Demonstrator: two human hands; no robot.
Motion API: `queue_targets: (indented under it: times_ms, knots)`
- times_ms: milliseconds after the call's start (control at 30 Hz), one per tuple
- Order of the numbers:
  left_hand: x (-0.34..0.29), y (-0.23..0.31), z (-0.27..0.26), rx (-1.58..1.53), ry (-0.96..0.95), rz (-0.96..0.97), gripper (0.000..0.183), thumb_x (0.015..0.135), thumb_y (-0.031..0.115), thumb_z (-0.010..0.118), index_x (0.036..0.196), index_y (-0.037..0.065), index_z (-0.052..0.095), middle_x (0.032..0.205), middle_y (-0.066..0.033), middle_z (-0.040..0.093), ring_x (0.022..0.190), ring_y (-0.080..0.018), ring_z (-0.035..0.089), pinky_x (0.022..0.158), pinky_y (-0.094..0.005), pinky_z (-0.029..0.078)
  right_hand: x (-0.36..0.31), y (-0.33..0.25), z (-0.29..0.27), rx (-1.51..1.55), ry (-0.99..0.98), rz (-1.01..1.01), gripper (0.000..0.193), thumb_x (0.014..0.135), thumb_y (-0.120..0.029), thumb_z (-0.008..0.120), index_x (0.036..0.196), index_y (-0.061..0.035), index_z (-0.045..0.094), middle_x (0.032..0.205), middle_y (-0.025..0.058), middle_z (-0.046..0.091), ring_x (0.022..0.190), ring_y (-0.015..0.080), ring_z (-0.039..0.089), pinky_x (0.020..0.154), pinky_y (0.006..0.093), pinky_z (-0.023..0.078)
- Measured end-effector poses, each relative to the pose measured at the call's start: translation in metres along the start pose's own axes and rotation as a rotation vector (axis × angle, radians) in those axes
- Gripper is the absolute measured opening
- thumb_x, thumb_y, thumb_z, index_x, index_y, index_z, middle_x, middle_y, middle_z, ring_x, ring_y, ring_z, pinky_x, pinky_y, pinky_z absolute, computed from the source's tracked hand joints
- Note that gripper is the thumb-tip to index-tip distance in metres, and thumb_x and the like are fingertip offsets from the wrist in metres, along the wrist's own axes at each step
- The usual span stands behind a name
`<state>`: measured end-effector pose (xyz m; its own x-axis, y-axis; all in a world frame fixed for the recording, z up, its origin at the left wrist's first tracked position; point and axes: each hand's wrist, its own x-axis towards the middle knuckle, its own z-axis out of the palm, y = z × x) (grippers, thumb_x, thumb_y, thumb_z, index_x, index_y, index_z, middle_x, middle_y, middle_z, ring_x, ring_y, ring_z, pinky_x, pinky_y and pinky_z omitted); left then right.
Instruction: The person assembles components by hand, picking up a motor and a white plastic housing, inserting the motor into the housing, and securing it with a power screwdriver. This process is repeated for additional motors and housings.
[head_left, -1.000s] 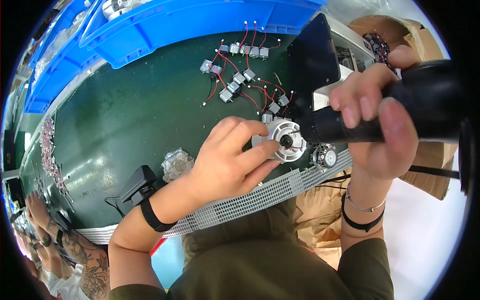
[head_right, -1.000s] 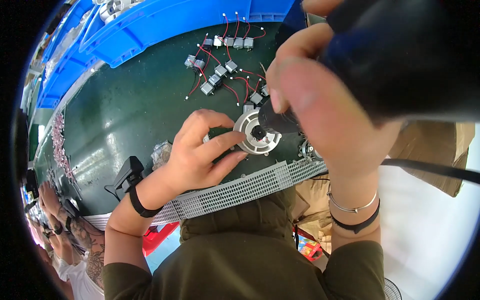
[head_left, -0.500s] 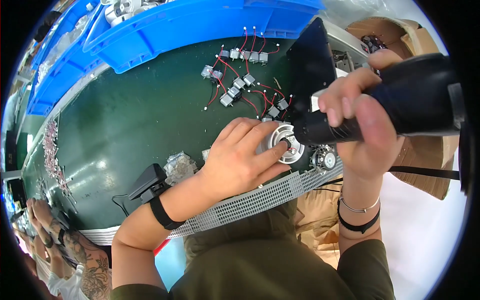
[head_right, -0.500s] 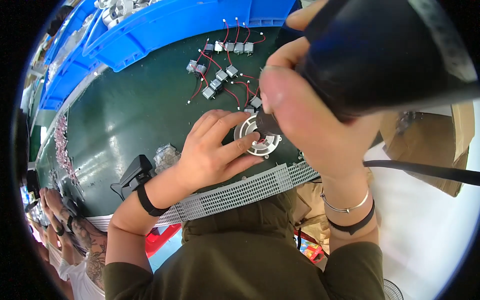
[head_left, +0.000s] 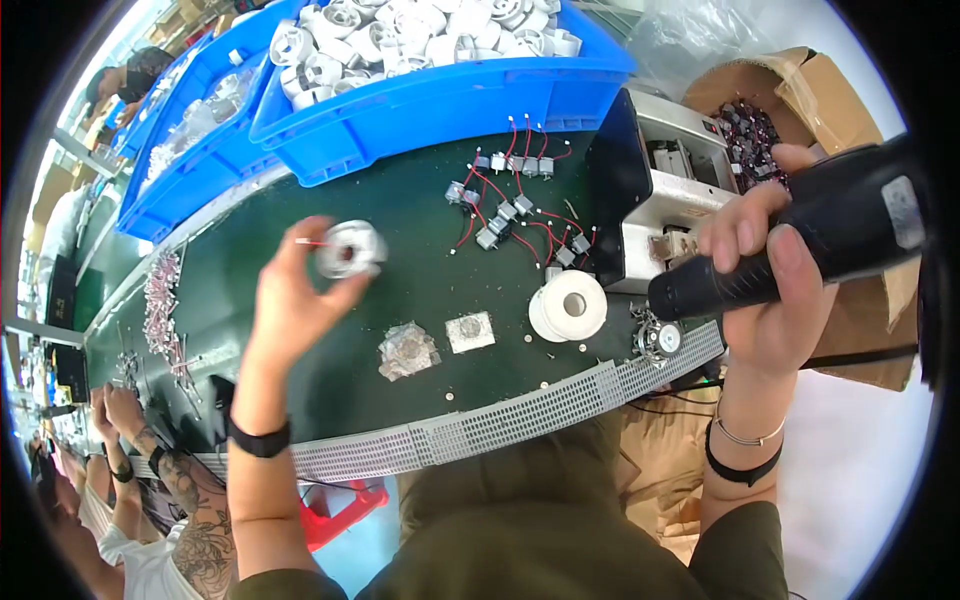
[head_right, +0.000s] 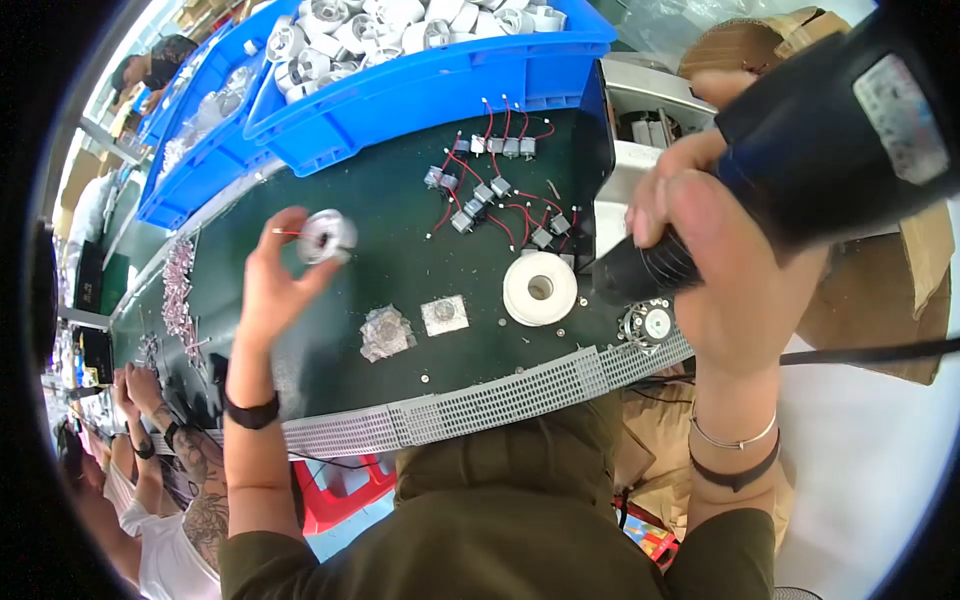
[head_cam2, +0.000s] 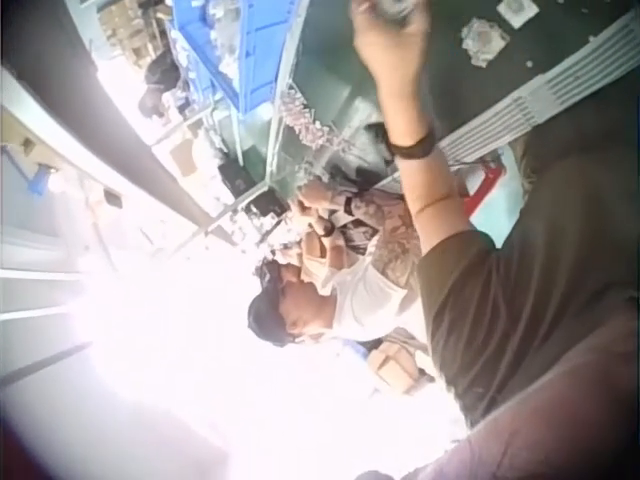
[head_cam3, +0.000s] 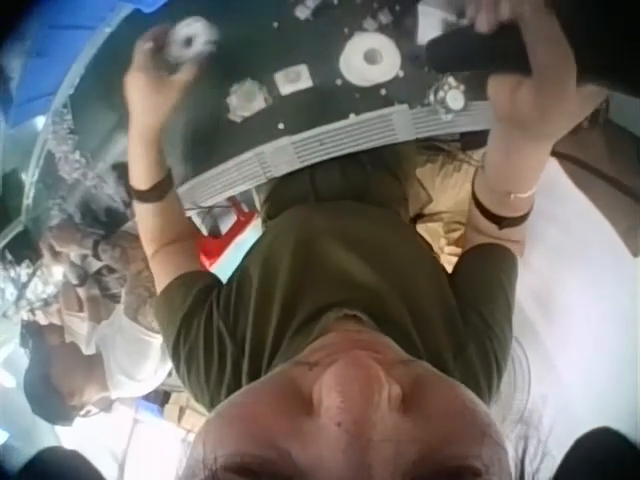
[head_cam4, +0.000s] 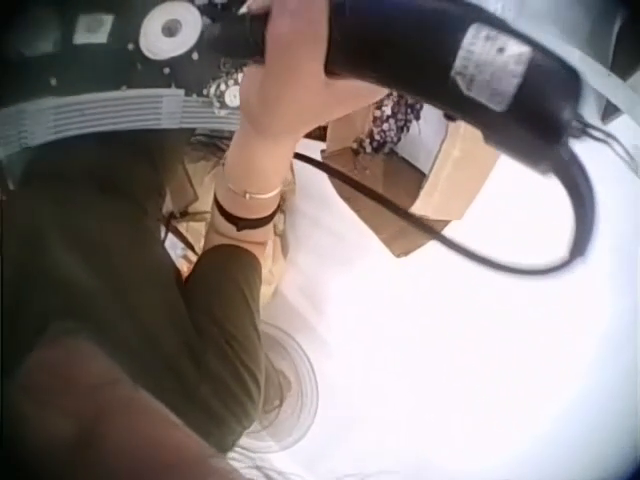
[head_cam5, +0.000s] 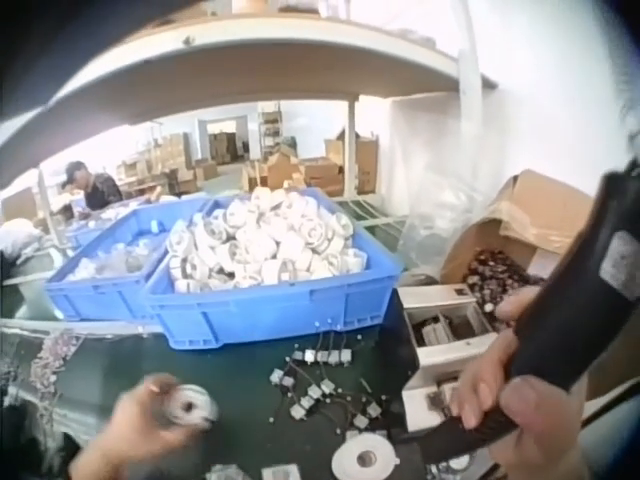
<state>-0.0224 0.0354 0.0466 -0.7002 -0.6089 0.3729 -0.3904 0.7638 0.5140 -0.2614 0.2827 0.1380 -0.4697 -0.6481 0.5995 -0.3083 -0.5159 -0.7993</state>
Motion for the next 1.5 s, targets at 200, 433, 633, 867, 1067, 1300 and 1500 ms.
queue_targets:
  times_ms: [200,433,633,867,1067,1300,1500]
  knots:
    - [0.005,-0.059,-0.071,0.503,0.291,-0.231,0.057,0.079,0.027,0.07,0.123,-0.002,0.05,0.113,-0.0242,0.059,0.104,-0.0317,0.06,0.088,-0.0374,0.045,0.001,0.018,0.008,-0.082,0.163,0.054,0.051,0.08,-0.01,0.059,0.123,0.0046,0.037,0.078,0.0071,0.051,0.067,0.0162,0.051,0.067,0.0322,0.045]
    - [0.045,0.05,0.079,0.061,-0.136,0.081,0.026,0.076,0.03,0.069,0.081,0.004,0.066,0.078,-0.0124,0.064,0.07,-0.0304,0.063,0.063,-0.0376,0.05,0.023,0.032,0.03,-0.078,0.167,0.12,0.044,0.077,-0.005,0.066,0.115,0.0044,0.046,0.077,0.0071,0.058,0.066,0.013,0.055,0.064,0.0274,0.046]
    - [0.042,0.035,0.121,0.188,-0.111,0.205,0.033,0.073,0.034,0.072,0.086,0.005,0.064,0.079,-0.0099,0.061,0.07,-0.0284,0.061,0.061,-0.0366,0.049,0.013,0.052,0.042,-0.392,0.379,-0.142,0.054,0.082,-0.004,0.062,0.128,0.0043,0.034,0.115,0.0147,0.05,0.103,0.021,0.051,0.088,0.0342,0.043]
    - [0.042,0.069,0.058,-0.389,-0.021,0.256,0.032,0.065,0.006,0.077,0.092,0.002,0.063,0.081,-0.009,0.06,0.076,-0.0209,0.06,0.064,-0.0287,0.051,-0.03,0.074,0.065,-0.077,0.046,0.566,0.034,0.085,-0.01,0.063,0.114,0.0039,0.052,0.098,0.0094,0.058,0.085,0.0116,0.056,0.073,0.0241,0.048]
    - [0.062,0.086,0.02,-0.634,-0.164,0.33,0.039,0.07,0.005,0.073,0.106,-0.001,0.058,0.087,-0.0084,0.062,0.081,-0.0151,0.059,0.069,-0.0293,0.05,-0.028,0.082,0.051,0.148,0.062,0.616,0.026,0.086,-0.005,0.061,0.11,0.0033,0.056,0.09,0.0077,0.061,0.077,0.0121,0.061,0.068,0.0256,0.052]
    - [0.205,0.057,0.039,0.296,0.362,0.286,0.028,0.077,0.023,0.068,0.094,0.002,0.065,0.093,-0.0175,0.064,0.085,-0.0289,0.064,0.072,-0.0392,0.05,-0.034,0.07,0.056,0.231,0.026,0.555,0.026,0.084,-0.003,0.062,0.107,0.002,0.052,0.094,0.0085,0.06,0.081,0.0162,0.062,0.072,0.0298,0.053]
    - [0.196,0.061,0.022,0.178,0.276,0.119,0.035,0.076,0.027,0.07,0.095,0.0,0.062,0.094,-0.0182,0.063,0.086,-0.0332,0.062,0.074,-0.04,0.05,-0.048,0.043,0.03,0.115,0.149,0.469,0.028,0.081,-0.001,0.064,0.106,0.0028,0.052,0.095,0.0099,0.06,0.083,0.0143,0.06,0.074,0.0268,0.05]
